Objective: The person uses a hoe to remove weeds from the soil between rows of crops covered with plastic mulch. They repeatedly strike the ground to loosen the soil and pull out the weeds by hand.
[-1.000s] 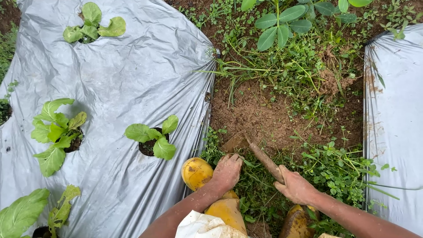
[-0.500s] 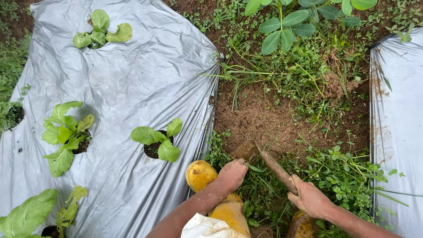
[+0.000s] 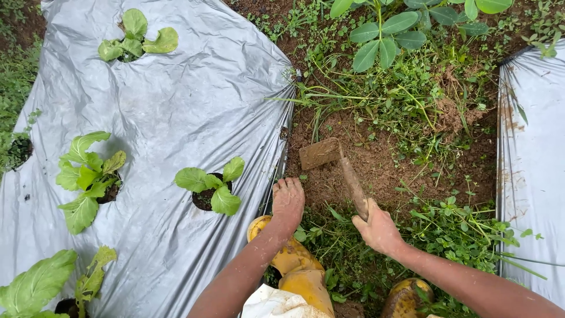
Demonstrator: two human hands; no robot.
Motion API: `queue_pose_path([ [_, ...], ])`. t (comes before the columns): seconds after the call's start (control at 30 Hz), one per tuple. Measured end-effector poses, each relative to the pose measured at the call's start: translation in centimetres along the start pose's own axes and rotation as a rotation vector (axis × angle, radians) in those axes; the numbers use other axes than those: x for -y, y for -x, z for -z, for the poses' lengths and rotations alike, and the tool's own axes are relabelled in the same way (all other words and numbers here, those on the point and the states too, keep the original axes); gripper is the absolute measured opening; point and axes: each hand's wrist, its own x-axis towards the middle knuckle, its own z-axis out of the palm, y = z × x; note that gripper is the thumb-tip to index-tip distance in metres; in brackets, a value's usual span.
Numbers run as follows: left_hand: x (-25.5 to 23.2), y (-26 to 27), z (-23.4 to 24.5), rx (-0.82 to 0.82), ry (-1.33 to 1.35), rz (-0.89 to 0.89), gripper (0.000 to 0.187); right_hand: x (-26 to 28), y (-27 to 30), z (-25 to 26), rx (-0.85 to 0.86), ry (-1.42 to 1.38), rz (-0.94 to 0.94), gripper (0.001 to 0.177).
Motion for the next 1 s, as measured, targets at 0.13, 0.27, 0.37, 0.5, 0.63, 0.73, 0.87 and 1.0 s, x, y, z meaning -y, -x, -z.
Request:
queue_pose_path([
  [0.13, -0.1, -0.3, -2.2, -0.002, 0.102, 0.000, 0.043, -1.4, -1.6, -2.2, 0.021, -0.049, 0.010, 0.030],
  [0.27, 0.4, -0.8, -4.4, -0.159, 0.151, 0.042, 0.026, 0.7, -0.3, -2.5, 0.038, -0.070, -0.028, 0.046],
  [0.37, 1.3, -1.5, -6.6, -0.180, 0.271, 0.044, 0.017, -0.2, -1.0, -1.7, 0.048, -0.047, -0.009, 0.040],
  [0.5, 1.3, -2.3, -8.1, -0.161, 0.400, 0.141, 0.014, 1.4, -0.1, -1.2, -0.032, -0.120, 0.009, 0.023],
  [0.63, 1.5, -2.9, -9.7, -0.192, 0.416, 0.169, 0.013, 2.3, -0.3, -1.6, -0.051, -0.157, -0.007, 0.029],
  [0.73, 2.2, -2.3, -8.3, -0.134, 0.447, 0.154, 0.014, 0.5, -1.0, -1.6, 0.096, 0.067, -0.031, 0.060],
  [0.87, 2.4, -1.2, -6.6, -0.109, 0.500, 0.137, 0.017, 1.1, -0.9, -1.3, 0.041, 0.108, -0.036, 0.069],
  [1.0, 2.5, -1.5, -7.3, -0.092, 0.548, 0.132, 0.021, 1.2, -1.0, -1.4, 0.049, 0.139, -0.012, 0.071],
])
